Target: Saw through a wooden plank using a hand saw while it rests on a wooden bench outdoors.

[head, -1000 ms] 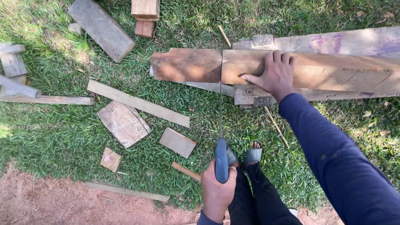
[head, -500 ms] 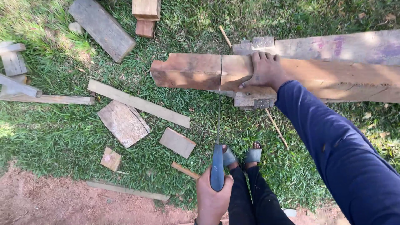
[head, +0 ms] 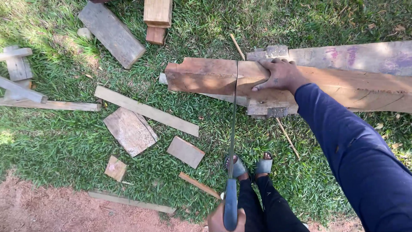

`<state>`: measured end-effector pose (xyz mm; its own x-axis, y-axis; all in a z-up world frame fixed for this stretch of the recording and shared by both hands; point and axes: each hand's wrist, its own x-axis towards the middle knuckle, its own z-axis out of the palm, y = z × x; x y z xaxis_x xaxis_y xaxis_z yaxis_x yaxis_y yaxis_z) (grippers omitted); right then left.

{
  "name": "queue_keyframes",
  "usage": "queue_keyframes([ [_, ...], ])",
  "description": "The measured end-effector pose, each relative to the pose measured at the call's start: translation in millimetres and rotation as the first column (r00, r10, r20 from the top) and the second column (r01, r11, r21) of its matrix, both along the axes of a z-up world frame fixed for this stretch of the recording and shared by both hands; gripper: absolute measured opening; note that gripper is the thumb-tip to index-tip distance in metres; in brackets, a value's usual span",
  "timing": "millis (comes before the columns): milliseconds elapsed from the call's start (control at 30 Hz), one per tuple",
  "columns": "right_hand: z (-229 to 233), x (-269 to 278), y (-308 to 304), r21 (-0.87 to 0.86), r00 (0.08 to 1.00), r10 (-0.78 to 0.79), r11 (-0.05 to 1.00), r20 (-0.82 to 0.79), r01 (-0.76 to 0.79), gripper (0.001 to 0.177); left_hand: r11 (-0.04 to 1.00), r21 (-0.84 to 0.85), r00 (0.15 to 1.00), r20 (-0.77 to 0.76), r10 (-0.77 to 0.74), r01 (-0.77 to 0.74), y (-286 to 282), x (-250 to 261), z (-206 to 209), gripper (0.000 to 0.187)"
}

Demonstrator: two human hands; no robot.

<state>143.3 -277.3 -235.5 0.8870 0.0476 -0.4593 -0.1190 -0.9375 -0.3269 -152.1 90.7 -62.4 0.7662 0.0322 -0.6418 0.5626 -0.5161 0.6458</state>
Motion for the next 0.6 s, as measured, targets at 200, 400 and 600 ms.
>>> queue_keyframes([
  [200,0.3,-3.6,-1.0,-0.010,0.998,0.047,0.999,0.053,-0.047,0.125,0.970,-0.245,0.962,0.261,0.075,-0.010,-42.8,81.8,-18.2,0.012],
  [400,8.7,1.6,-2.4,0.023,0.998,0.035,0.999,0.049,-0.036,0.124,0.996,-0.082,0.931,0.365,-0.010,0.042,-90.6,168.8,-66.4,0.015],
  [600,21.5,9.0,-0.6,0.106,0.997,0.029,0.994,0.068,-0.036,0.118,0.994,-0.110,0.987,0.163,0.005,0.013,-65.6,123.8,-22.2,0.017],
])
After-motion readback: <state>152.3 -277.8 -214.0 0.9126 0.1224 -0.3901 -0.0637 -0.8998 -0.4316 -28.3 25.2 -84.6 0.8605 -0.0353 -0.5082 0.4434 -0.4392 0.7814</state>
